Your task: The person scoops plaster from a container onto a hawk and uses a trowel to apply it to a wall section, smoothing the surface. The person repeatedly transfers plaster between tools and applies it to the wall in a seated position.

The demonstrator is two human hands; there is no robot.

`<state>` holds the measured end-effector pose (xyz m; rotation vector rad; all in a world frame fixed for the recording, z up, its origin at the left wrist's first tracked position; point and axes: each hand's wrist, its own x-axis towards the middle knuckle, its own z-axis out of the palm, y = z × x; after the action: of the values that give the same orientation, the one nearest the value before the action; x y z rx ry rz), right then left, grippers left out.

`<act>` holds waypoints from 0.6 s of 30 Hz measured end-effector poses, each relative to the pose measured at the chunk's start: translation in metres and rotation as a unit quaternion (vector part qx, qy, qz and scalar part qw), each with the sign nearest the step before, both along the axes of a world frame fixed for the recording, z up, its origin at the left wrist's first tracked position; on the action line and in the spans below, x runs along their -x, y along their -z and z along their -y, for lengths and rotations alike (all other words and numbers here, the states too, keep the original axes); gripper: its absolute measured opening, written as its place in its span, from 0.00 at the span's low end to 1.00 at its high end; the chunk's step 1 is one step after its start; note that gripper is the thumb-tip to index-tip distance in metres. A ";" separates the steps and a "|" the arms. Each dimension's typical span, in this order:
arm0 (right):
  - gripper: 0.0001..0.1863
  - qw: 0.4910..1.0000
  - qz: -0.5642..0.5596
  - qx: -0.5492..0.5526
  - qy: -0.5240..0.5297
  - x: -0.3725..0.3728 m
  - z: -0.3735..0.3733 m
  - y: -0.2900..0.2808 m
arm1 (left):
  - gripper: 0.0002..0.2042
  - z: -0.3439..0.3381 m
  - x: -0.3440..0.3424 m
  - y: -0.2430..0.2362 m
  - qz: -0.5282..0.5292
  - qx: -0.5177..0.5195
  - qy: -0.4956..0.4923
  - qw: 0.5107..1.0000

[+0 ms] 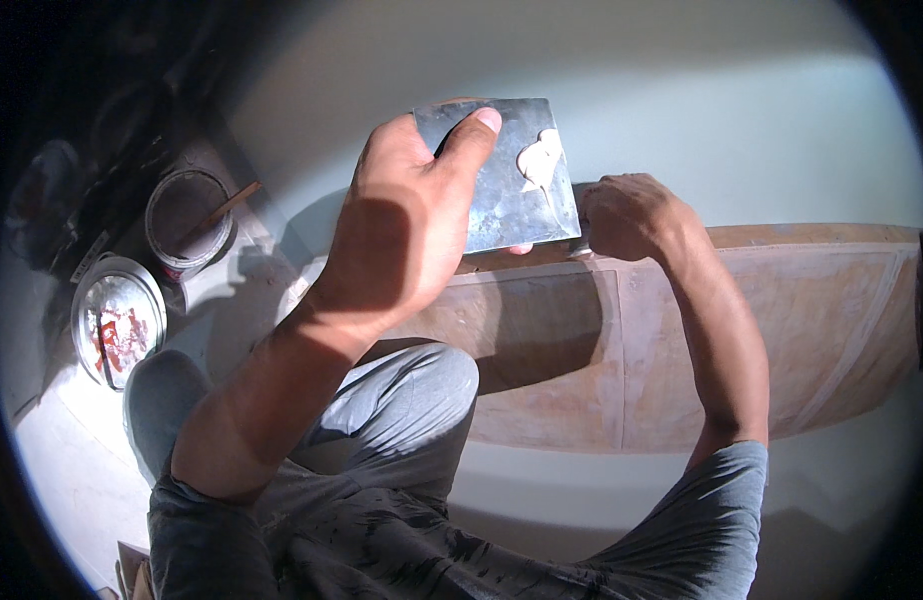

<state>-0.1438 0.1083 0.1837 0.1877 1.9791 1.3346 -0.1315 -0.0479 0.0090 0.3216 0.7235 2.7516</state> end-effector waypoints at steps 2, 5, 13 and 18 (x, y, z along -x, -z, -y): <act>0.10 0.999 -0.016 -0.014 -0.025 0.004 -0.002 0.003 | 0.21 0.001 0.000 -0.001 0.003 -0.004 0.000 1.000; 0.11 0.999 0.003 -0.041 -0.021 0.005 -0.011 0.010 | 0.21 0.002 -0.001 -0.001 0.005 -0.010 0.003 1.000; 0.13 0.997 0.027 -0.044 -0.048 -0.001 -0.021 0.016 | 0.23 0.005 -0.002 0.000 0.013 -0.019 0.006 1.000; 0.12 0.998 0.021 -0.034 -0.057 -0.012 -0.018 0.013 | 0.23 0.003 -0.004 -0.002 0.018 -0.026 0.014 0.999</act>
<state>-0.1322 0.1265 0.1706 0.0799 1.9354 1.4684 -0.1274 -0.0511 0.0114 0.2908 0.6348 2.7466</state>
